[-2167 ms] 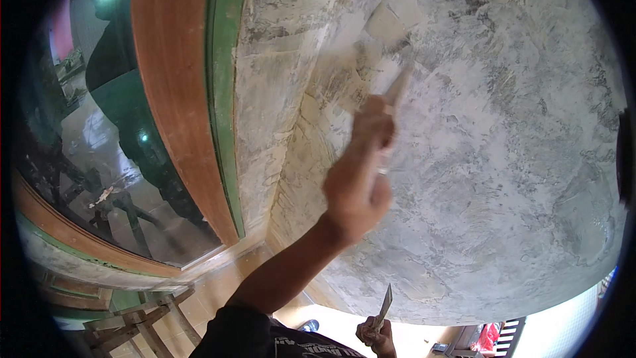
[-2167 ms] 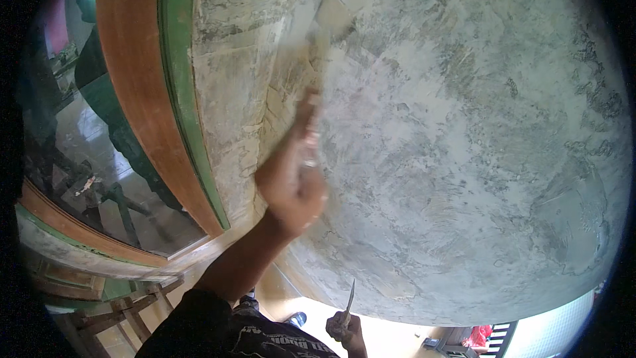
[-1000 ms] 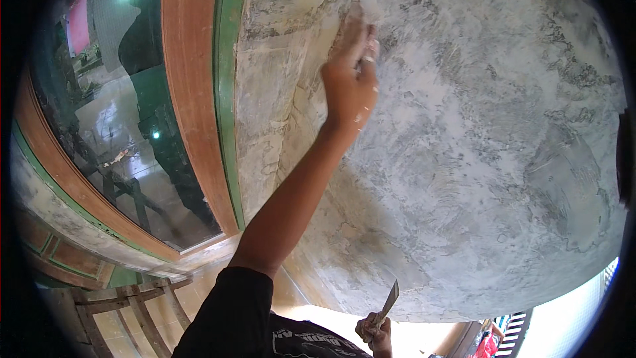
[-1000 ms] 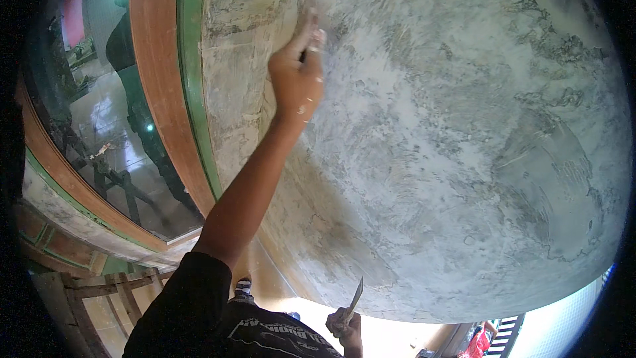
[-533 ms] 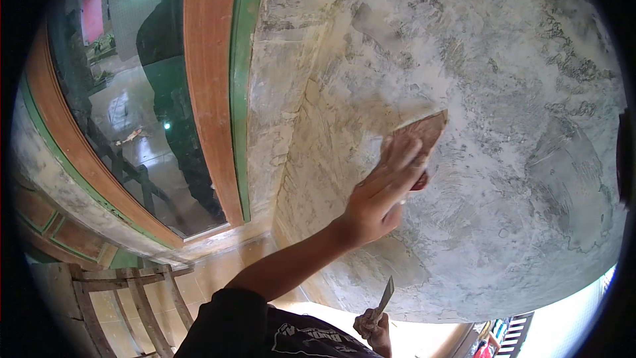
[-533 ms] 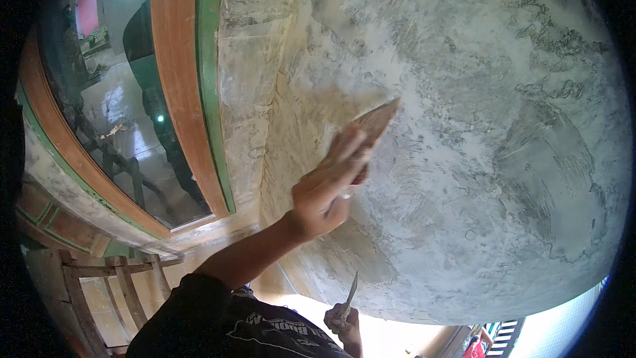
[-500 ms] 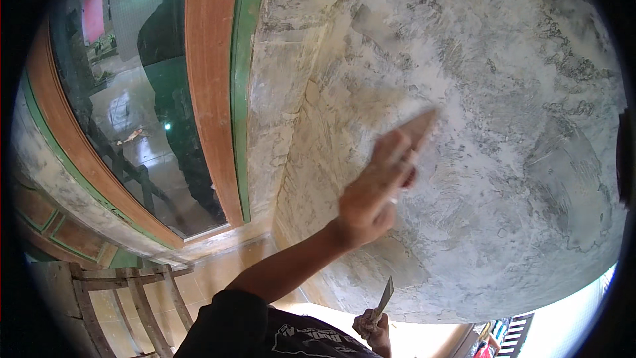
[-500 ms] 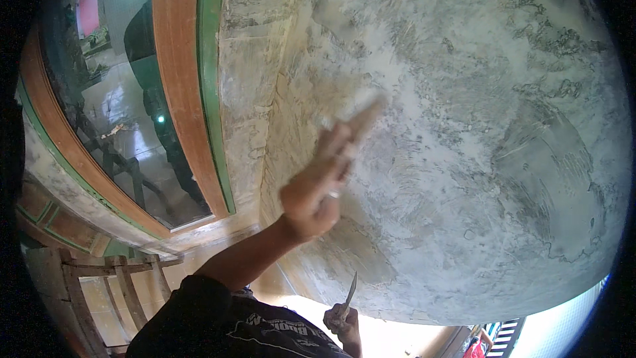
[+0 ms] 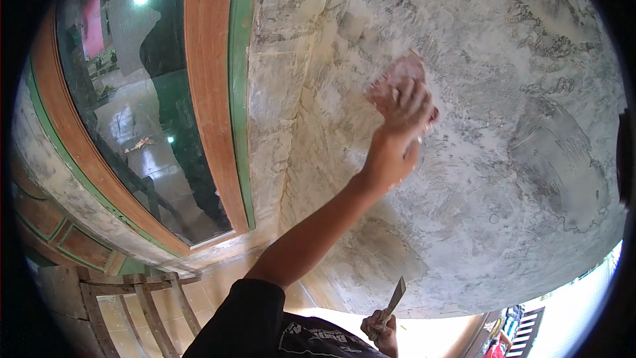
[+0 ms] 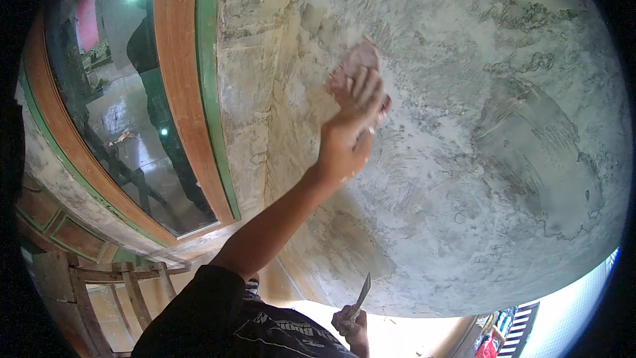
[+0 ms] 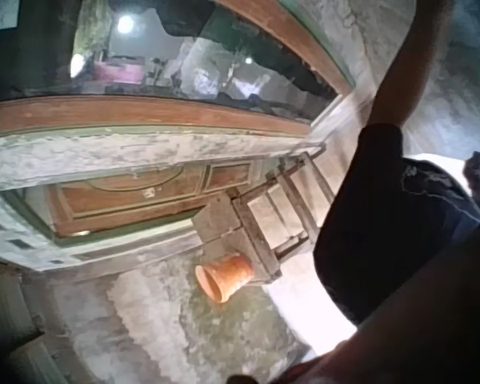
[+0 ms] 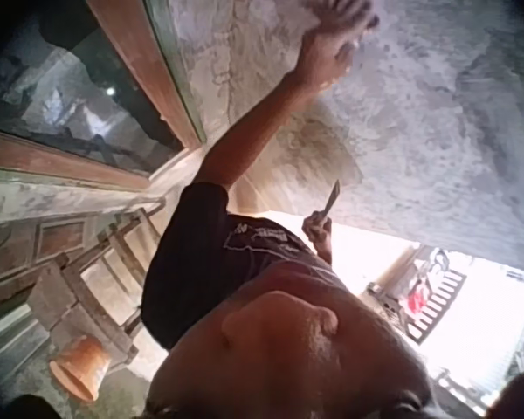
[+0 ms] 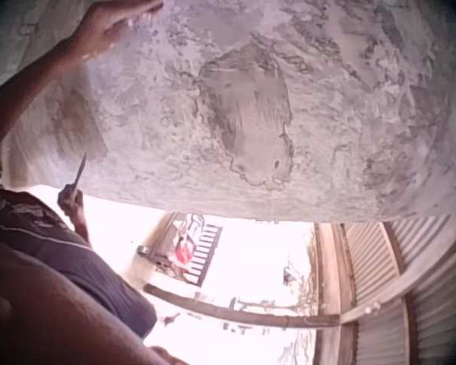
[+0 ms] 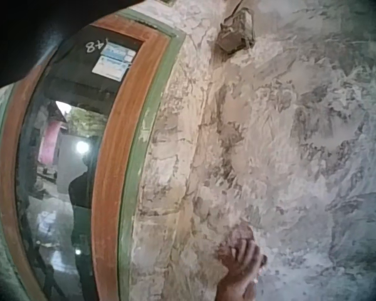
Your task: The person applies wall filler from a bucket onto a concrete wall using a putty knife and hand scraper.
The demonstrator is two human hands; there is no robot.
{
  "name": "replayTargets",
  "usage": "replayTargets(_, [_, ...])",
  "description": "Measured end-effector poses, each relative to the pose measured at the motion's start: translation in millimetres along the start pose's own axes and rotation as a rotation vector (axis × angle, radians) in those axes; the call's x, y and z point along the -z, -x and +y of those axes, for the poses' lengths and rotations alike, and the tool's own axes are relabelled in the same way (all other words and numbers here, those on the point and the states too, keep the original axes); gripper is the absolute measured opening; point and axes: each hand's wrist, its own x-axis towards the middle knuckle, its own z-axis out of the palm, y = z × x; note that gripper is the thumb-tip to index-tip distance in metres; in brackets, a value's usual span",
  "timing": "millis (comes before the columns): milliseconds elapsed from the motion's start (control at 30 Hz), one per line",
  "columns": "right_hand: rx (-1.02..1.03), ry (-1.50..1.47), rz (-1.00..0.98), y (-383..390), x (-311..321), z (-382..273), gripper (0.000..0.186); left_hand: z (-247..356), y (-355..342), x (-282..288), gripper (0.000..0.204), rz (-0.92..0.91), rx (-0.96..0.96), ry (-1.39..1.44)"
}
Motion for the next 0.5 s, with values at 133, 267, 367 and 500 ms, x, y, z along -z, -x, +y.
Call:
replayTargets(133, [0.074, -0.012, -0.074, -16, -21, -6, 0.032, 33, 44, 23, 0.048, -0.202, -0.014, 0.176])
replayTargets(267, [0.242, 0.095, -0.199, -40, -52, -29, 0.033, 54, 58, 89, 0.019, 0.258, 0.373, 0.089])
replayTargets(367, [0.25, 0.33, -0.064, -52, -103, -80, 0.039, 49, 47, 106, 0.017, 0.561, 0.719, 0.449])
replayTargets(500, [0.277, 0.804, 0.055, -65, -144, -112, 0.023, 51, 52, 129, 0.02, 0.473, 0.739, 0.605])
